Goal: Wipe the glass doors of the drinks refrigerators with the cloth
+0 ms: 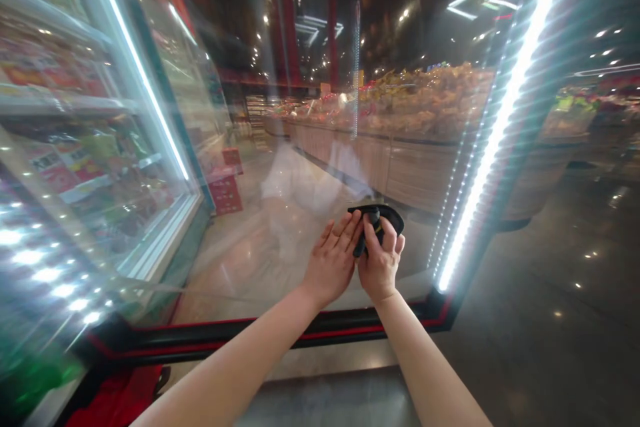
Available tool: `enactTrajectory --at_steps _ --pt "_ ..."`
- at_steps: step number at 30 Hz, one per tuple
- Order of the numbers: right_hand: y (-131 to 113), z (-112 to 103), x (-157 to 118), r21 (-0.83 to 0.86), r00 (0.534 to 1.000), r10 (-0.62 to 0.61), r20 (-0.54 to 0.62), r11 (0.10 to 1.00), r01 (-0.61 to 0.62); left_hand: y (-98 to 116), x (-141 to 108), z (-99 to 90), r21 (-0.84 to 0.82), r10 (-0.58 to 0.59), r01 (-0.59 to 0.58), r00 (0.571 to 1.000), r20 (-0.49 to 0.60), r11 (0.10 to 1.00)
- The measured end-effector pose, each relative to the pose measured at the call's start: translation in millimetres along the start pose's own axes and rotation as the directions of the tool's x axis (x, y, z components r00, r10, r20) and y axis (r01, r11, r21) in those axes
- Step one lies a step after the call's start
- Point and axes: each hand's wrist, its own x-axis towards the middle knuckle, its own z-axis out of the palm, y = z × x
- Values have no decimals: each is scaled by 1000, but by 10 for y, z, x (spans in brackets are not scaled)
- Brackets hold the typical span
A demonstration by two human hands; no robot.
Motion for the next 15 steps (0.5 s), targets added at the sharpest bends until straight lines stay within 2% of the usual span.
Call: enactTrajectory --at_steps 1,3,5,7,9,11,13,15 --pt "-114 41 109 2 1000 1 0 1000 -1 -117 29 -69 -2 -16 16 1000 -16 1000" --pt "-394 139 212 3 999 -25 43 1000 25 -351 -95 -170 0 -60 60 997 -48 998" --pt "-660 229 135 -1 990 -76 119 997 76 -510 -416 -190 2 -118 118 991 -68 993" --pt "-820 280 -88 -1 971 -146 191 989 149 -535 -822 -124 -1 -177 177 983 -52 984" --pt "-833 278 -357 9 942 -231 245 972 236 -435 -1175 -6 -3 -209 209 978 0 978" --pt "-728 233 -553 18 918 -282 280 957 288 -284 -1362 104 -5 -190 191 981 48 982" --pt "-599 182 -602 27 918 -272 291 961 276 -181 -1338 152 -7 -155 156 985 70 988" --pt "-554 167 -501 32 944 -208 256 978 207 -196 -1156 113 -7 -127 127 990 58 992"
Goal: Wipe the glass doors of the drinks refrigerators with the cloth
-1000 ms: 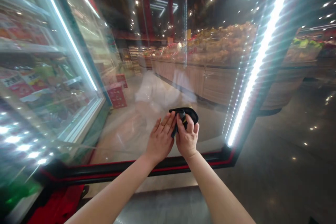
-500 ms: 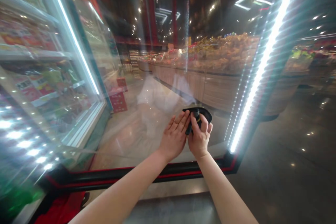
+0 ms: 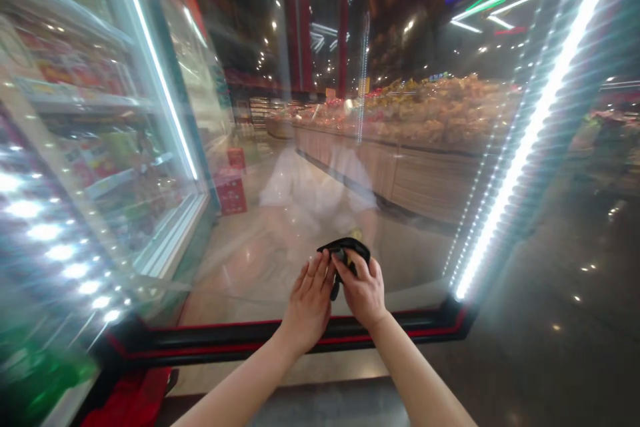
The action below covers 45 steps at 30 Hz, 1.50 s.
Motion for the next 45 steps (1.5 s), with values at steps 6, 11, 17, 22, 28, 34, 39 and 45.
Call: enactTrajectory --at_steps 6,11,17,22,28,34,39,45 --pt "-556 166 597 12 972 179 -149 984 -179 -566 291 -349 18 -54 56 994 -99 998" --pt "-995 357 408 -65 996 -10 -88 998 5 -720 -391 -252 36 -188 190 980 -72 981" --pt "-669 172 298 11 995 -103 -3 995 103 -440 -382 -192 13 -152 152 988 -1 988" --pt "-969 211 751 38 997 6 -83 999 -3 -789 -125 -386 4 -215 216 973 -82 976" --pt "-1313 388 418 34 978 -198 69 980 196 -780 -852 -202 39 -330 332 943 -42 943" --pt "-1032 205 428 18 985 -150 86 989 149 -607 -666 -251 -50 -263 263 965 17 963" --pt "-1450 230 1010 39 996 -81 37 996 79 -1102 -418 -484 14 -344 349 930 -128 937" --pt "-1787 392 757 53 960 -257 113 966 252 -1102 -1032 -339 -8 -411 414 903 -122 910"
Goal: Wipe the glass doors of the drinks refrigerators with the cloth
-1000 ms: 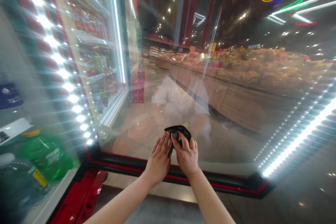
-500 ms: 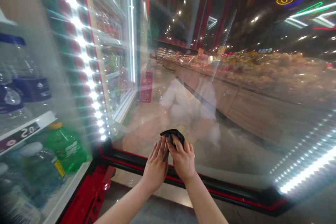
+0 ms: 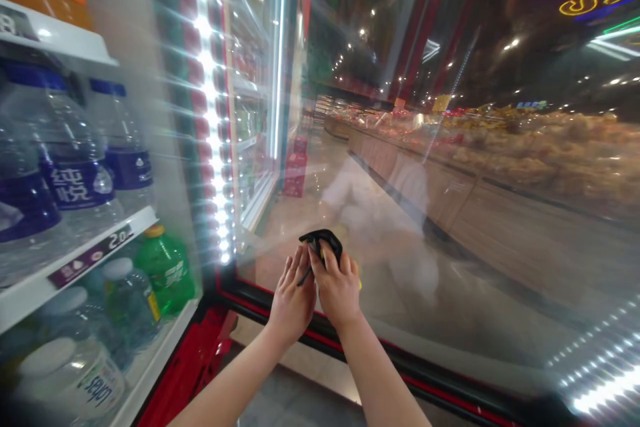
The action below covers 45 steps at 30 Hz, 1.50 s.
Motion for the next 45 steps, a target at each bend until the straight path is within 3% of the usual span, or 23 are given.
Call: enactTrajectory --at_steps 3,6,9,11,15,19,21,23,26,28,32,35,37,39,41,45 --pt "123 -25 -174 -5 999 -26 31 1000 26 157 -88 41 -44 23 -23 1000 15 999" --pt "223 -108 -17 3 1000 26 7 1000 -26 199 184 -33 -67 29 -30 1000 -1 997" --pt "87 -121 371 6 992 119 -35 993 -119 -22 514 -177 -43 -11 10 1000 -23 999" --pt "-115 -68 582 3 989 139 -43 990 -139 -241 571 -249 -2 -71 71 997 -22 997" --pt "-438 71 570 37 998 -34 48 999 32 -462 203 -223 75 -208 207 978 11 975" --pt "-341 55 283 43 985 -133 114 991 128 -263 -111 -114 46 -194 193 980 38 980" --pt "-221 -24 290 -2 993 -77 85 997 78 -160 8 -132 16 -144 143 989 36 990" --pt "-159 -111 459 -41 1000 9 26 999 -8 -159 280 -211 1 -117 117 993 16 993" --pt "-255 -164 874 -45 996 89 -30 995 -90 -387 683 -365 10 -150 150 988 -36 989" --pt "-412 -123 1095 -20 999 53 -14 998 -53 -612 766 -425 31 -205 206 978 -49 978" --pt "-670 46 1078 76 985 -163 57 984 159 -831 388 -331 74 -314 313 949 -8 947" --pt "-643 98 798 126 957 -264 117 960 249 -666 -4 -146 74 -349 346 937 19 935" --pt "-548 58 672 124 948 -284 142 955 268 -508 -95 -69 54 -347 345 937 37 937" --pt "-466 -21 692 98 957 -257 131 964 246 -427 7 -78 32 -328 327 944 46 945" --pt "-456 -97 861 62 978 -188 91 981 183 -481 247 -169 15 -305 305 952 32 952" --pt "-698 -98 1366 57 991 -133 30 990 131 -892 657 -426 22 -353 353 936 -1 935"
